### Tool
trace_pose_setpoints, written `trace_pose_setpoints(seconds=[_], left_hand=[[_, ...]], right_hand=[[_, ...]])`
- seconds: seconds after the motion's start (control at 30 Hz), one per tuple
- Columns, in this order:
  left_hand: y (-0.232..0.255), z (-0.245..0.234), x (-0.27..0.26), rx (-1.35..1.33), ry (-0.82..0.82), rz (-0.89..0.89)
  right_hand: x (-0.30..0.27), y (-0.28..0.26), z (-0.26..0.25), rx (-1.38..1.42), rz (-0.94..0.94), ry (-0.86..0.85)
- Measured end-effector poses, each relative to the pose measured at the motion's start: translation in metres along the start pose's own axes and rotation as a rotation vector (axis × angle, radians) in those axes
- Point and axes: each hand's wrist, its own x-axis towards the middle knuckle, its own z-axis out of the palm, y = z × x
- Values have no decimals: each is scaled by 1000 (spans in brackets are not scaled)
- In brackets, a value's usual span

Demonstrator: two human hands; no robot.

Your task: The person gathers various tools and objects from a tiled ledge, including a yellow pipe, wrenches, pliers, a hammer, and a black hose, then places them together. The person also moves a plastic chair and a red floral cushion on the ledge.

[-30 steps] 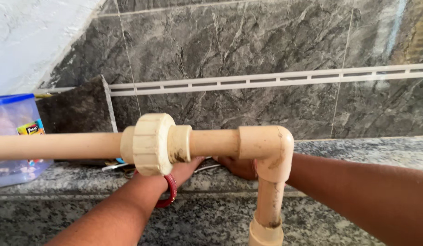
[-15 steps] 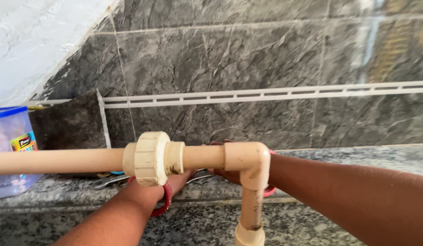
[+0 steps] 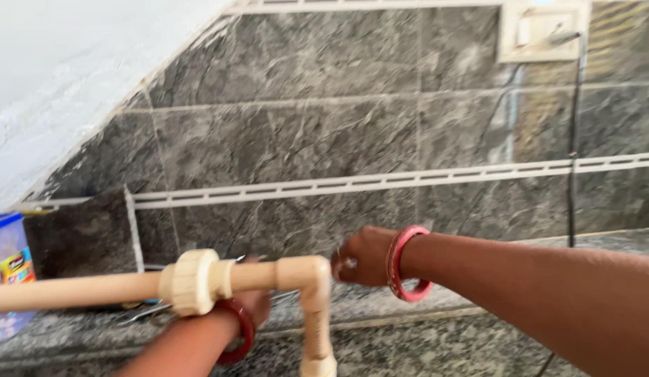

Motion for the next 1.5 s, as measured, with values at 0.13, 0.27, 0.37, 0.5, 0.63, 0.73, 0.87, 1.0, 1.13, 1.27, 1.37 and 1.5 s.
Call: trace_pose_setpoints(seconds=[0.13, 0.27, 0.37, 0.5, 0.63, 0.73, 0.87, 1.0, 1.13, 1.27, 1.37, 1.5], left_hand=[[50, -44, -1, 0, -226, -78], [103, -66, -15, 12, -450, -122], [148, -74, -24, 5, -575, -135], [219, -84, -13, 20, -675, -96], [297, -68, 8, 26, -721, -23], [356, -25, 5, 5, -800, 48], [407, 48, -19, -35, -929, 142], [427, 112, -49, -123, -1033, 189], [426, 155, -55, -150, -1095, 199], [430, 183, -49, -251, -1120, 180], [432, 195, -57, -265, -1161, 168], [439, 199, -61, -272, -1173, 215]], right_hand=[[-37, 39, -5, -23, -59, -113], [-67, 79, -7, -57, -85, -150], [-93, 99, -7, 9, 51, -200], [-135, 128, -4, 50, 76, -175], [-170, 174, 29, 72, 78, -221], [-193, 215, 84, 45, 107, -304], [-220, 262, 178, 14, 75, -394], [-251, 286, 270, -76, 139, -512], [-266, 293, 326, -95, 98, -537], [-269, 290, 355, -73, 68, -527], [-266, 274, 380, -48, 58, -546], [-259, 262, 417, -192, -10, -272]])
